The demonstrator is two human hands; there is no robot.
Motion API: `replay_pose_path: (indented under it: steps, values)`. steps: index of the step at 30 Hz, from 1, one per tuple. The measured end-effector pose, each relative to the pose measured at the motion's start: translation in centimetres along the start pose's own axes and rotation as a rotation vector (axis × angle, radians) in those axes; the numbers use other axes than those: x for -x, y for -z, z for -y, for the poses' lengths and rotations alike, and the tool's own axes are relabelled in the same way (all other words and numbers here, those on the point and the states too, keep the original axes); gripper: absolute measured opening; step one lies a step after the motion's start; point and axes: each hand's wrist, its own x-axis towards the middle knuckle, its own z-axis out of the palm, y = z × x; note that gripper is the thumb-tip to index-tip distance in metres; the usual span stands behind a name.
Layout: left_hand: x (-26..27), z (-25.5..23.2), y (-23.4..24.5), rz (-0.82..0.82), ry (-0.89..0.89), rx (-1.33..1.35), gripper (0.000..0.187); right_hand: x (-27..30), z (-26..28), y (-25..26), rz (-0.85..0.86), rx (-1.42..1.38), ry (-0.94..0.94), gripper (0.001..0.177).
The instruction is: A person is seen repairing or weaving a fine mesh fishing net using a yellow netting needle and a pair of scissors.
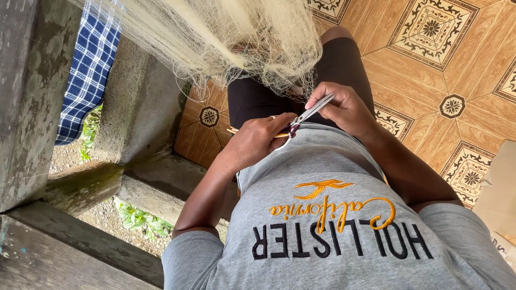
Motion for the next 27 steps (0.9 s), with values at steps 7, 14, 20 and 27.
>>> replay_pose_path:
  steps: [7,14,20,27]
  values:
    - [0.2,-0.1,0.1,0.019,-0.019,0.006,0.042,-0.3,1.0,-0.5,0.009,0.055,-0.021,0.017]
    - [-0.1,0.2,-0.5,-0.003,-0.036,0.003,0.043,-1.0,2.0,-0.6,0.009,0.117,-0.021,0.015]
    - [-0.3,0.1,-0.4,-0.010,-0.056,-0.063,0.043,-0.8,2.0,-0.5,-0.004,0.124,-0.041,0.014]
    - [-0.5,0.3,-1.0,-0.017,-0.060,-0.079,0.042,-0.2,0.7,-0.5,-0.015,0.134,-0.037,0.015]
